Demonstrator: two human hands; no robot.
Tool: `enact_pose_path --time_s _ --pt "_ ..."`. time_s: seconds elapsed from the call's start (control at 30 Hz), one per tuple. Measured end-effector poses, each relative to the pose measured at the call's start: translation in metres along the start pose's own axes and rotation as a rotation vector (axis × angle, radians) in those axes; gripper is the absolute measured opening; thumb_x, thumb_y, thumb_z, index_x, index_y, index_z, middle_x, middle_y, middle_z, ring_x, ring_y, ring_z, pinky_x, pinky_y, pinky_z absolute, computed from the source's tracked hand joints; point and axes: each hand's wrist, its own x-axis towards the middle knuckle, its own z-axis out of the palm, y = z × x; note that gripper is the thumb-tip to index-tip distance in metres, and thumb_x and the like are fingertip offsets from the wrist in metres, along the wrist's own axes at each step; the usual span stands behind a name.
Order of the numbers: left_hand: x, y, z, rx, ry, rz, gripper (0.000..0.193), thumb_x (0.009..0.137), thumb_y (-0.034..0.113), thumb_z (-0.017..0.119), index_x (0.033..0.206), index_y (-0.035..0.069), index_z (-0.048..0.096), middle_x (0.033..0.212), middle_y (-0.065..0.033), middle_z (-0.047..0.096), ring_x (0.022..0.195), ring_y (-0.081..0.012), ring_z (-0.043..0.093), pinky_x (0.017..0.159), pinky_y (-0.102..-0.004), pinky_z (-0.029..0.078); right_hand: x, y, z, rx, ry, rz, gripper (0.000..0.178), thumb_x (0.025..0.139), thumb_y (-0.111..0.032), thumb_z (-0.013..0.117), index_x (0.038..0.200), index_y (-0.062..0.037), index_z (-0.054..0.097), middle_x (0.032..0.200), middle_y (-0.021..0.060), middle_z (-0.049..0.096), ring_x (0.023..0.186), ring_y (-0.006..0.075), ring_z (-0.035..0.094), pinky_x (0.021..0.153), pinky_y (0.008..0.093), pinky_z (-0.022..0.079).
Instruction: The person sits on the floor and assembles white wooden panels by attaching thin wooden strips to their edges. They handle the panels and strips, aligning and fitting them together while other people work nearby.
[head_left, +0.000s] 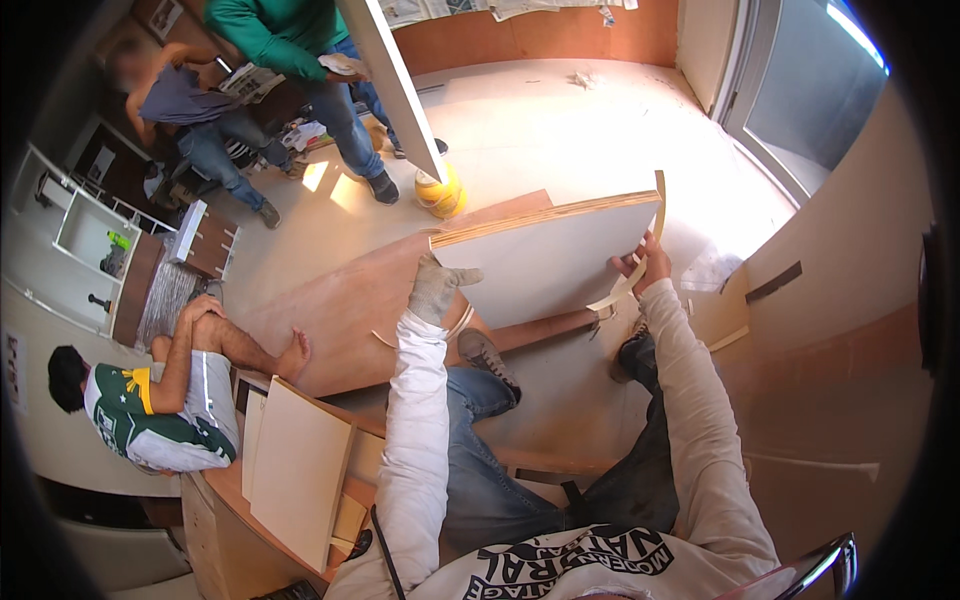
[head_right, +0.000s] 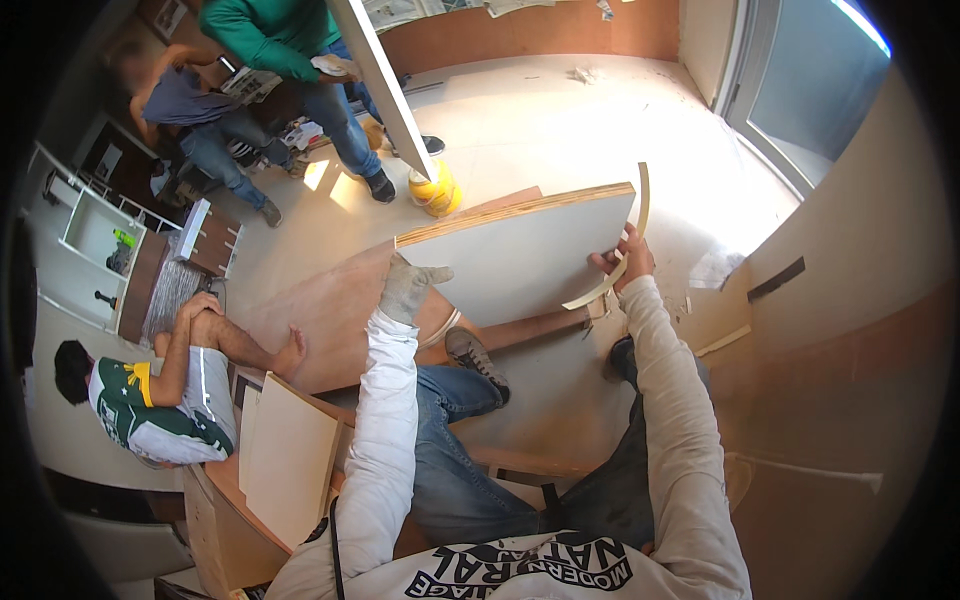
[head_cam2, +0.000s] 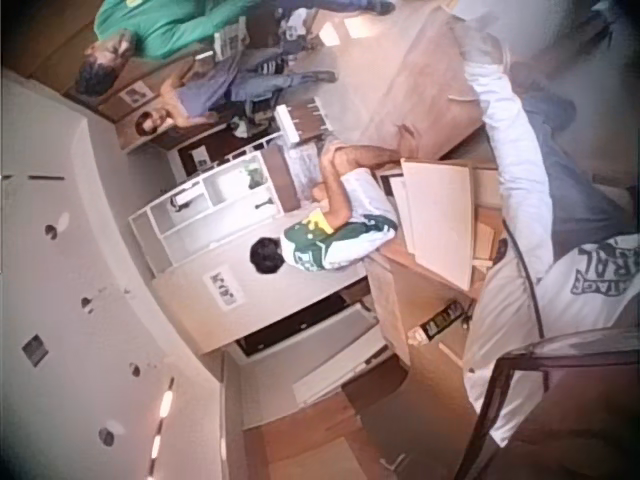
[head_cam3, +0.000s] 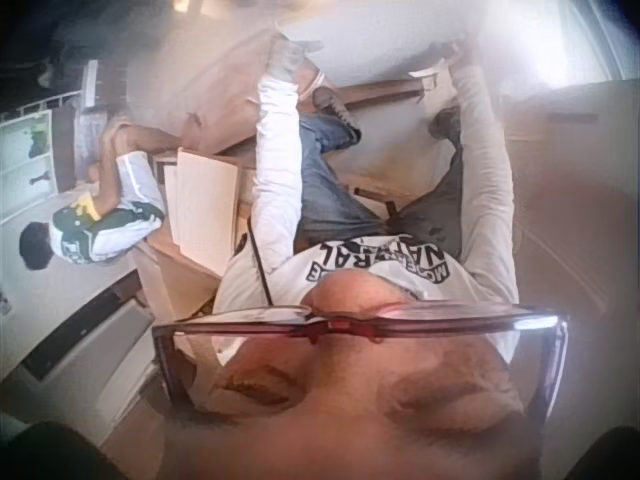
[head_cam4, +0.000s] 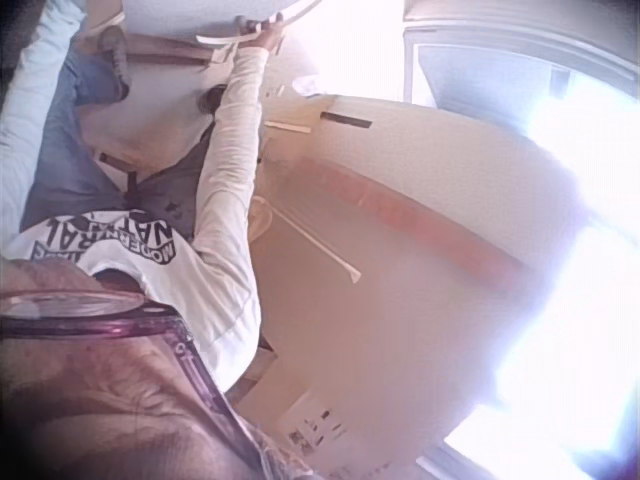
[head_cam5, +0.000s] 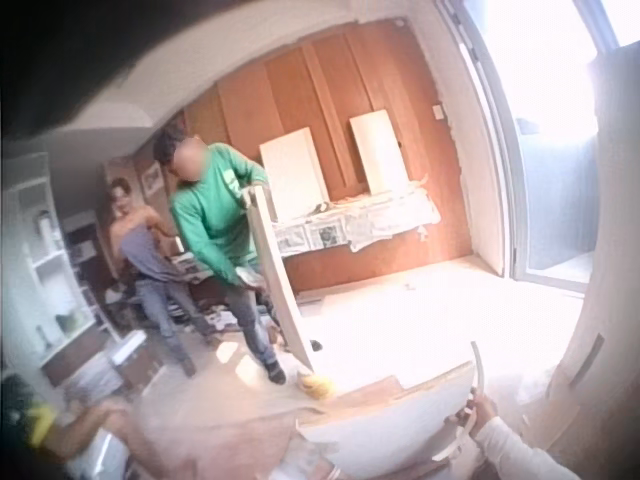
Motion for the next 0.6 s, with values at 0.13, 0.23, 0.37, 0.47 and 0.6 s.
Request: enact_pose_path --time_s 0.13,0.23,0.37,0.47,0.6 --pt "-0.008 0.005 -0.001 -0.027 0.018 0.000 0.045 0.067 0.010 0.078 0.107 -0.001 0.060 0.096 -0.0064 0.066 0.086 -0.0182 0.061 0.078 -0.0307 0.049 -0.002 0.005 -0.007 -0.036 -0.003 0.002 0.039 0.097 -0.030 0.038 0.132 -0.0124 0.040 0.088 0.0031 0.055 0.063 0.0154 0.050 0.069 0.0401 0.058" --pt "-0.016 0.003 -0.009 -0.069 0.024 -0.062 0.037 0.066 0.004 0.075 0.101 -0.001 0.064 0.093 -0.0056 0.068 0.083 -0.0166 0.061 0.077 -0.0293 0.048 -0.015 0.010 0.003 -0.032 0.053 0.013 0.038 0.096 -0.027 0.038 0.131 -0.0121 0.040 0.088 0.0032 0.054 0.062 0.0172 0.050 0.069 0.0418 0.058" --pt "-0.016 0.007 -0.009 0.023 0.119 -0.128 0.038 0.067 0.002 0.073 0.103 -0.002 0.063 0.093 -0.0066 0.067 0.084 -0.0166 0.061 0.078 -0.0291 0.048 -0.021 0.009 0.009 -0.083 0.061 0.000 0.040 0.097 -0.029 0.037 0.133 -0.0104 0.039 0.086 0.0043 0.052 0.060 0.0157 0.049 0.067 0.0417 0.059" --pt "-0.011 0.006 -0.008 -0.279 0.211 -0.023 0.041 0.071 0.000 0.070 0.110 -0.003 0.060 0.103 -0.0082 0.064 0.093 -0.0164 0.059 0.084 -0.0285 0.046 -0.013 0.015 0.006 -0.112 -0.008 -0.031 0.042 0.093 -0.023 0.045 0.132 -0.0097 0.039 0.086 0.0042 0.049 0.066 0.0192 0.051 0.069 0.0450 0.059" --pt "-0.014 0.021 0.016 -0.532 0.387 0.098 0.035 0.083 0.007 0.061 0.117 -0.002 0.056 0.112 -0.0092 0.060 0.103 -0.0163 0.055 0.092 -0.0285 0.044 -0.005 0.015 0.005 -0.194 0.038 -0.054 0.042 0.095 -0.024 0.039 0.134 -0.0072 0.037 0.093 0.0072 0.050 0.066 0.0186 0.051 0.065 0.0430 0.059"
